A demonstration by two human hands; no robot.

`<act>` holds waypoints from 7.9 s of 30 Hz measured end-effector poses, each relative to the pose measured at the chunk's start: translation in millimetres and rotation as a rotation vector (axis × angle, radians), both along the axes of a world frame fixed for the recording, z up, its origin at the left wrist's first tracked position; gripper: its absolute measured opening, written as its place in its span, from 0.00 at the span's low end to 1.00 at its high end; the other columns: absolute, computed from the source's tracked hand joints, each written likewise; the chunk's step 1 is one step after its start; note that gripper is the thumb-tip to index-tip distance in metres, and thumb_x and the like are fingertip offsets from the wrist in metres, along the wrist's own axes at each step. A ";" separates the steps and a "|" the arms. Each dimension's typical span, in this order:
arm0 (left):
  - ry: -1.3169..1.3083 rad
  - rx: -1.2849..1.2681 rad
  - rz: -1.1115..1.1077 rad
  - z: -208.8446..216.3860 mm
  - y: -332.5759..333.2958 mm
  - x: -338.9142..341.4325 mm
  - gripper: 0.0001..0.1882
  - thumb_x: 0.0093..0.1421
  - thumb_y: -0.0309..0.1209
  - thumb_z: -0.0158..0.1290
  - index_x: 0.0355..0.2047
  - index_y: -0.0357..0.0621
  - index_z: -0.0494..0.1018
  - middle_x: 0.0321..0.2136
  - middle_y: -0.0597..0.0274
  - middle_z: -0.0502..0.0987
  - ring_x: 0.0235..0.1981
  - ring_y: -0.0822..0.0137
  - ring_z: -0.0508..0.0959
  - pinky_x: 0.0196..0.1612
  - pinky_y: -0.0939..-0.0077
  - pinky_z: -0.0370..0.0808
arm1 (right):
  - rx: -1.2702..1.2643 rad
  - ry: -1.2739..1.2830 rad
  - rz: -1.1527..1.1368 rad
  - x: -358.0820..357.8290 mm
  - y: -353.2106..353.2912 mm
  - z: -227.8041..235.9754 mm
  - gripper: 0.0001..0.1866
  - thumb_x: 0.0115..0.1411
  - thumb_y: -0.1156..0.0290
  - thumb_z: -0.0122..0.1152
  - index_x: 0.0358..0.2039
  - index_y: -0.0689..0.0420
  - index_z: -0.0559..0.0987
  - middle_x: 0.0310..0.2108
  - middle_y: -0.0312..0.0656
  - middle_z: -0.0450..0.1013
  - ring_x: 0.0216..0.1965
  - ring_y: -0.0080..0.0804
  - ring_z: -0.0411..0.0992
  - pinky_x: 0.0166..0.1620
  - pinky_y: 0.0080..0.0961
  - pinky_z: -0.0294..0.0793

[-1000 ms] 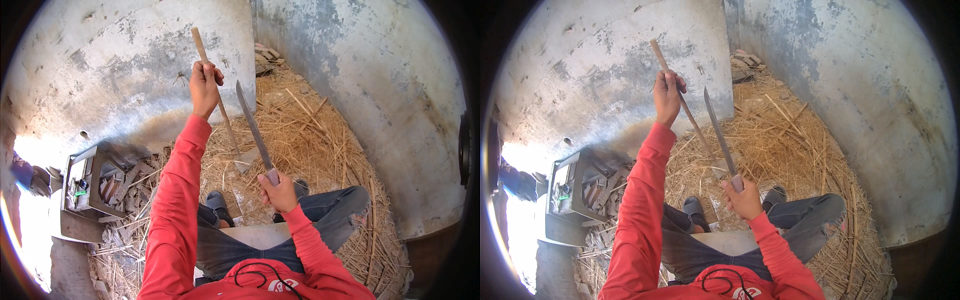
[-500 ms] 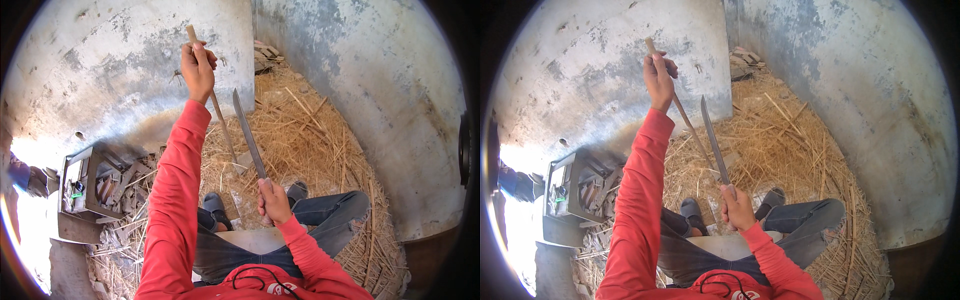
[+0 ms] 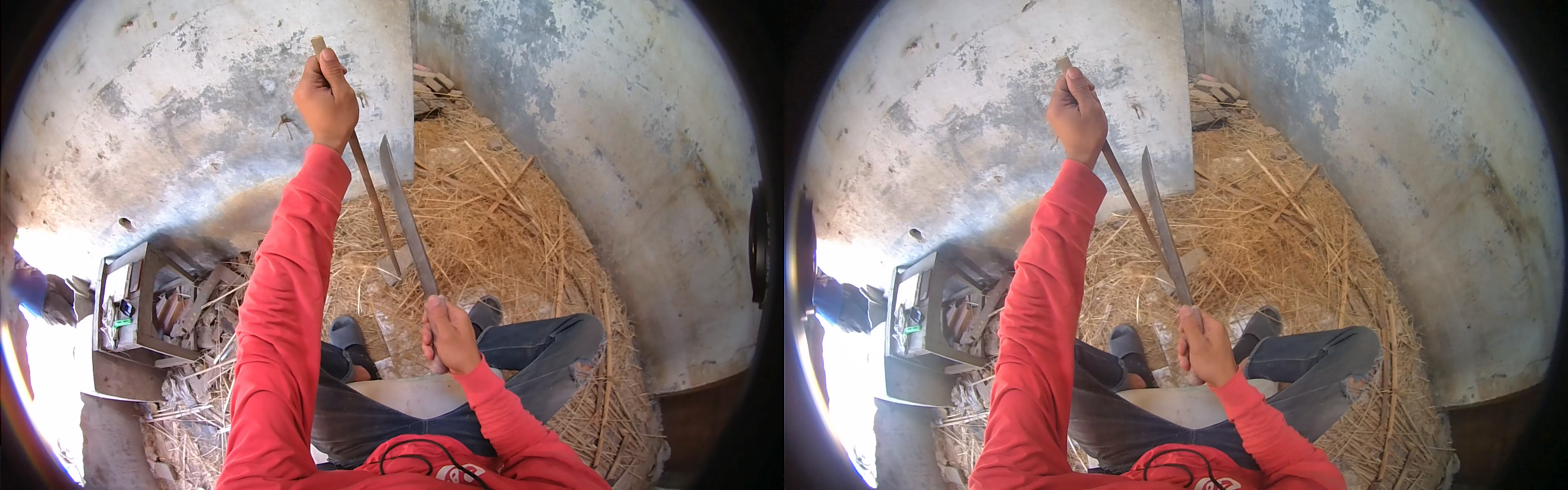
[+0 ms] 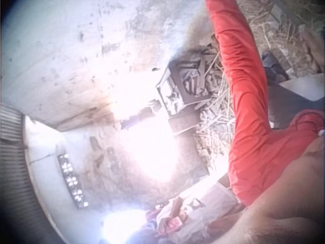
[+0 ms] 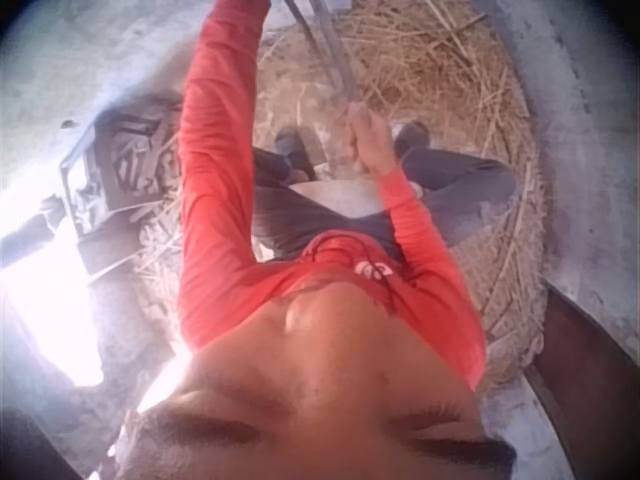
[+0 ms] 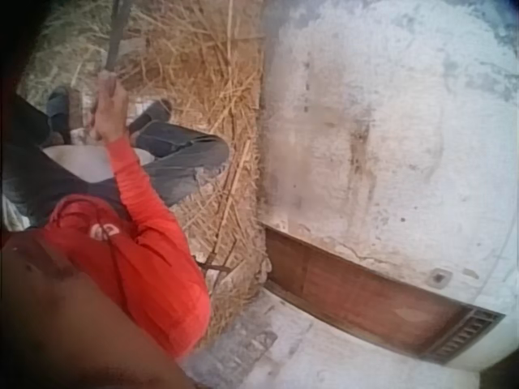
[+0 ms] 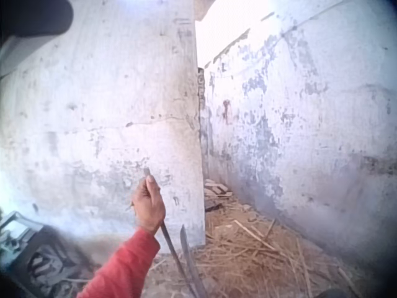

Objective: The person scrapes a thin wooden stick with a small green knife, then uses a large machete to trim and shape a longer wooden rod.

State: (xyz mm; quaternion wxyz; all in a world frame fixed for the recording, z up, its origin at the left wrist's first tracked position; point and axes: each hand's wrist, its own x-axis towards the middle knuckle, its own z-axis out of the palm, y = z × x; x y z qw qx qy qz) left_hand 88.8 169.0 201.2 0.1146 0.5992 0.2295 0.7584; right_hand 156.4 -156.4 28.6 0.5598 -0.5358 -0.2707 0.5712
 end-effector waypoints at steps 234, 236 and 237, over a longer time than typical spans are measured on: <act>-0.309 -0.027 -0.559 -32.7 66.4 44.9 0.14 0.63 0.34 0.50 0.23 0.40 0.64 0.15 0.73 0.54 0.14 0.80 0.52 0.16 0.83 0.48 | -0.071 -0.929 -0.214 9.7 65.9 -353.5 0.19 0.67 0.57 0.56 0.44 0.63 0.73 0.23 0.50 0.71 0.22 0.45 0.72 0.28 0.40 0.73; -0.287 0.012 -0.561 -28.4 66.4 50.6 0.14 0.63 0.34 0.49 0.24 0.39 0.65 0.15 0.73 0.54 0.14 0.80 0.52 0.16 0.82 0.48 | -0.179 -1.085 -0.105 29.5 64.7 -400.3 0.21 0.67 0.54 0.56 0.41 0.63 0.75 0.22 0.50 0.71 0.22 0.48 0.72 0.28 0.42 0.74; -0.284 0.027 -0.582 -27.4 67.9 42.4 0.14 0.64 0.34 0.48 0.24 0.39 0.65 0.15 0.73 0.54 0.13 0.81 0.52 0.16 0.82 0.49 | -0.290 -0.901 -0.043 30.1 81.3 -379.7 0.21 0.66 0.52 0.56 0.37 0.62 0.75 0.20 0.48 0.70 0.20 0.45 0.72 0.26 0.40 0.72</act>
